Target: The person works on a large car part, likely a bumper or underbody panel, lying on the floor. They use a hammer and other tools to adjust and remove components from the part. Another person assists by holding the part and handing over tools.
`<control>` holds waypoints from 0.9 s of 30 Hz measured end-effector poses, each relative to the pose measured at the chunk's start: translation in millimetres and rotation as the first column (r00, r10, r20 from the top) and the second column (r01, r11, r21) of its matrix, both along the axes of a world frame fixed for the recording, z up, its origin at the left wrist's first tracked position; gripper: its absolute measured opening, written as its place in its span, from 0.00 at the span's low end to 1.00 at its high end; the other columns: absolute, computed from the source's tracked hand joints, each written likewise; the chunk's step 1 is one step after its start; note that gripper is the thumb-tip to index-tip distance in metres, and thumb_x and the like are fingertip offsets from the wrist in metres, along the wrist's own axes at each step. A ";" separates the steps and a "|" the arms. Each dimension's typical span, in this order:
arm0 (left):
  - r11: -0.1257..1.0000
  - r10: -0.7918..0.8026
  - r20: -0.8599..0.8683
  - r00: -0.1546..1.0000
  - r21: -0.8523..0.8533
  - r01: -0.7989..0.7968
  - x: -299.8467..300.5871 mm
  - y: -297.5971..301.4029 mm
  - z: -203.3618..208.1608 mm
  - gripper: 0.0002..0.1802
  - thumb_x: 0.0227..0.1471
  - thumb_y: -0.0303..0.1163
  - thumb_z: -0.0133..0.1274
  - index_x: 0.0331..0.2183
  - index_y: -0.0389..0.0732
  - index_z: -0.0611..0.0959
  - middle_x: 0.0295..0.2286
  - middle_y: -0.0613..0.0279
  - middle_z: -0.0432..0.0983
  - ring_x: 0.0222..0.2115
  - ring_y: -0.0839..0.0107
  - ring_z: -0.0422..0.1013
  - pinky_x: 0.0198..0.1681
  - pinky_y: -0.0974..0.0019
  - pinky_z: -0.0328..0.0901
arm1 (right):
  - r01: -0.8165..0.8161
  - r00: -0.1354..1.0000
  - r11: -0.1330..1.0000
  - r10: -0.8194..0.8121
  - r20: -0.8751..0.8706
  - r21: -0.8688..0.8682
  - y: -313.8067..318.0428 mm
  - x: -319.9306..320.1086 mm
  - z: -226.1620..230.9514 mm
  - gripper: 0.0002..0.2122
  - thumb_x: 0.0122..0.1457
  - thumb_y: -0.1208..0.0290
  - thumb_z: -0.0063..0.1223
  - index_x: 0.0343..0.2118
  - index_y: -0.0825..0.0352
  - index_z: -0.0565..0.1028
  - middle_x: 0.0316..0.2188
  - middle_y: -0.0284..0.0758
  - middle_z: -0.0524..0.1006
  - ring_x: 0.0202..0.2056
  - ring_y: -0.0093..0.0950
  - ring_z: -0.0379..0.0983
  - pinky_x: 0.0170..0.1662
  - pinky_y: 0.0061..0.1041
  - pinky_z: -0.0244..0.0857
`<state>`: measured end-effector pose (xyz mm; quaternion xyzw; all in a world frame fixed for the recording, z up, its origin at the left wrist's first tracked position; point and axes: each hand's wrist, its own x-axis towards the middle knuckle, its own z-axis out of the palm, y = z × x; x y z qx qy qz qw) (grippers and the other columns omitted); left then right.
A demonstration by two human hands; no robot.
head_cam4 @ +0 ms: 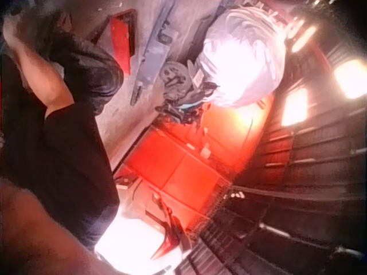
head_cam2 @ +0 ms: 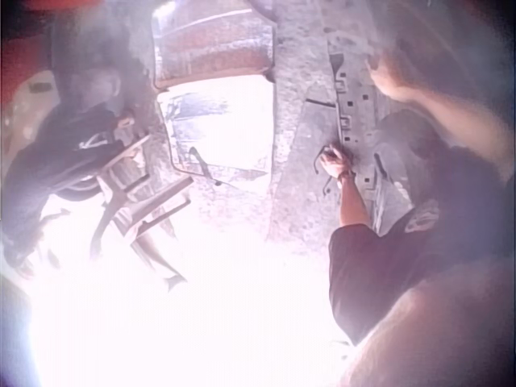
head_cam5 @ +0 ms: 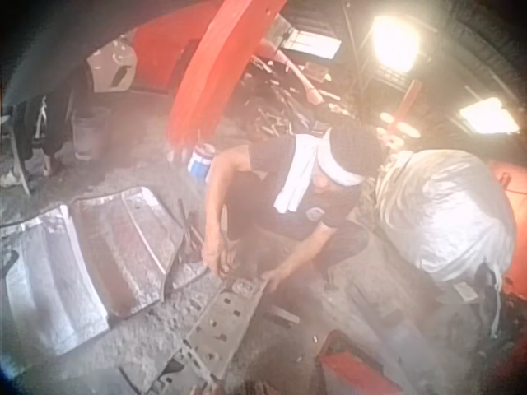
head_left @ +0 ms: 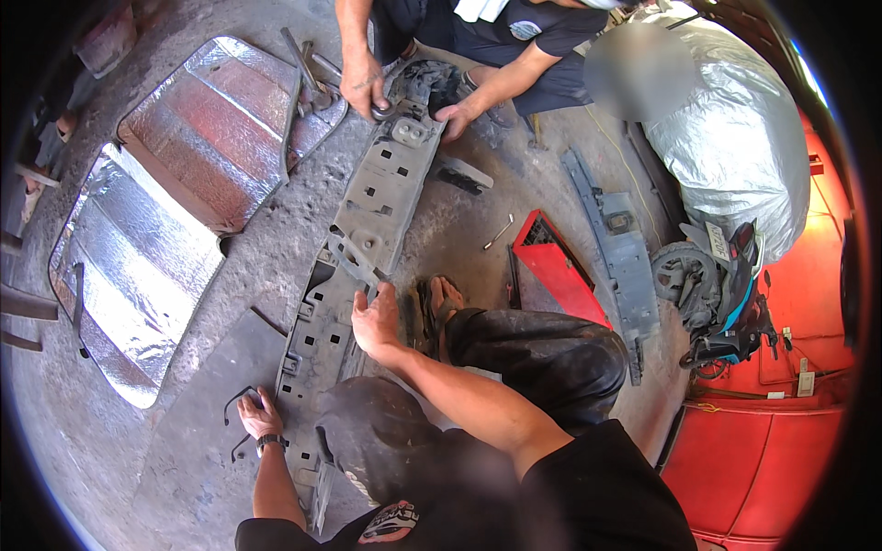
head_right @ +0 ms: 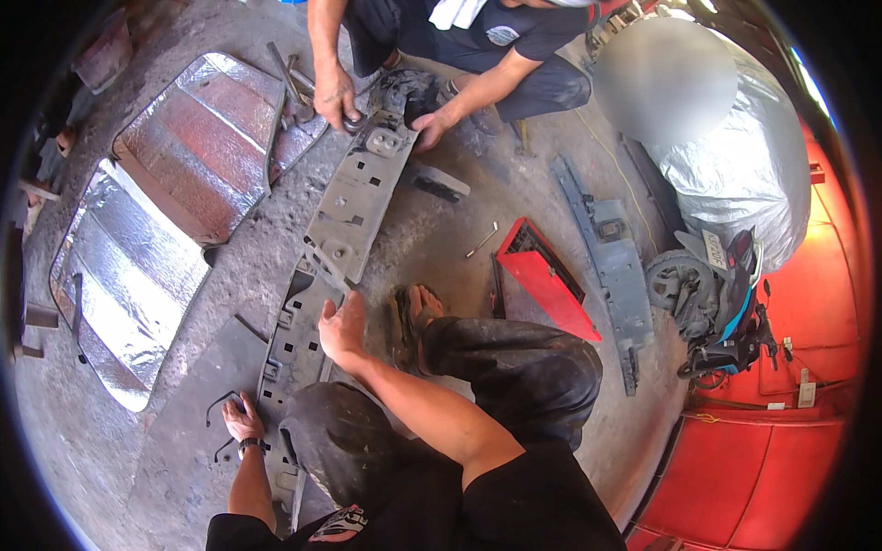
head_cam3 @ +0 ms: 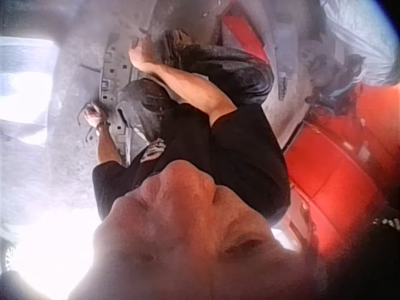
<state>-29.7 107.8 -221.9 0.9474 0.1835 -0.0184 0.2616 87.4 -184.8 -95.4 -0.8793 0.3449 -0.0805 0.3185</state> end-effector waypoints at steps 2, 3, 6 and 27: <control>1.000 0.001 -0.030 1.000 -0.010 -0.001 1.2 -1.3 6.8 0.28 0.59 0.50 0.49 0.29 0.29 0.75 0.31 0.42 0.70 0.32 0.43 0.69 0.39 0.47 0.64 | 0.004 1.000 1.000 -0.004 0.012 0.007 -0.3 -0.3 -1.7 0.22 0.59 0.64 0.55 0.48 0.76 0.65 0.40 0.59 0.74 0.43 0.54 0.72 0.46 0.42 0.66; 1.000 0.001 -0.061 0.998 -0.007 -0.001 1.2 -0.8 6.4 0.28 0.59 0.50 0.48 0.31 0.28 0.76 0.32 0.41 0.70 0.34 0.43 0.69 0.40 0.47 0.64 | 0.006 1.000 1.000 -0.006 0.017 0.010 -0.3 -0.6 -2.3 0.22 0.59 0.64 0.55 0.48 0.76 0.65 0.39 0.59 0.74 0.43 0.54 0.72 0.46 0.42 0.66; 1.000 0.011 -0.072 0.997 0.013 -0.010 0.1 1.7 2.6 0.30 0.60 0.51 0.47 0.33 0.27 0.77 0.34 0.41 0.71 0.36 0.43 0.69 0.41 0.48 0.64 | 0.015 0.999 1.000 -0.015 0.032 0.028 0.1 -0.7 -2.2 0.22 0.59 0.64 0.55 0.48 0.76 0.65 0.38 0.59 0.74 0.42 0.54 0.73 0.45 0.42 0.66; 1.000 0.003 -0.015 1.000 -0.013 -0.003 -0.7 4.8 -2.5 0.26 0.58 0.49 0.50 0.26 0.32 0.72 0.28 0.44 0.68 0.31 0.43 0.67 0.37 0.46 0.62 | 0.012 1.000 0.998 -0.013 0.009 0.058 -6.3 -5.5 2.0 0.22 0.58 0.63 0.58 0.48 0.77 0.67 0.41 0.55 0.74 0.44 0.48 0.73 0.49 0.39 0.65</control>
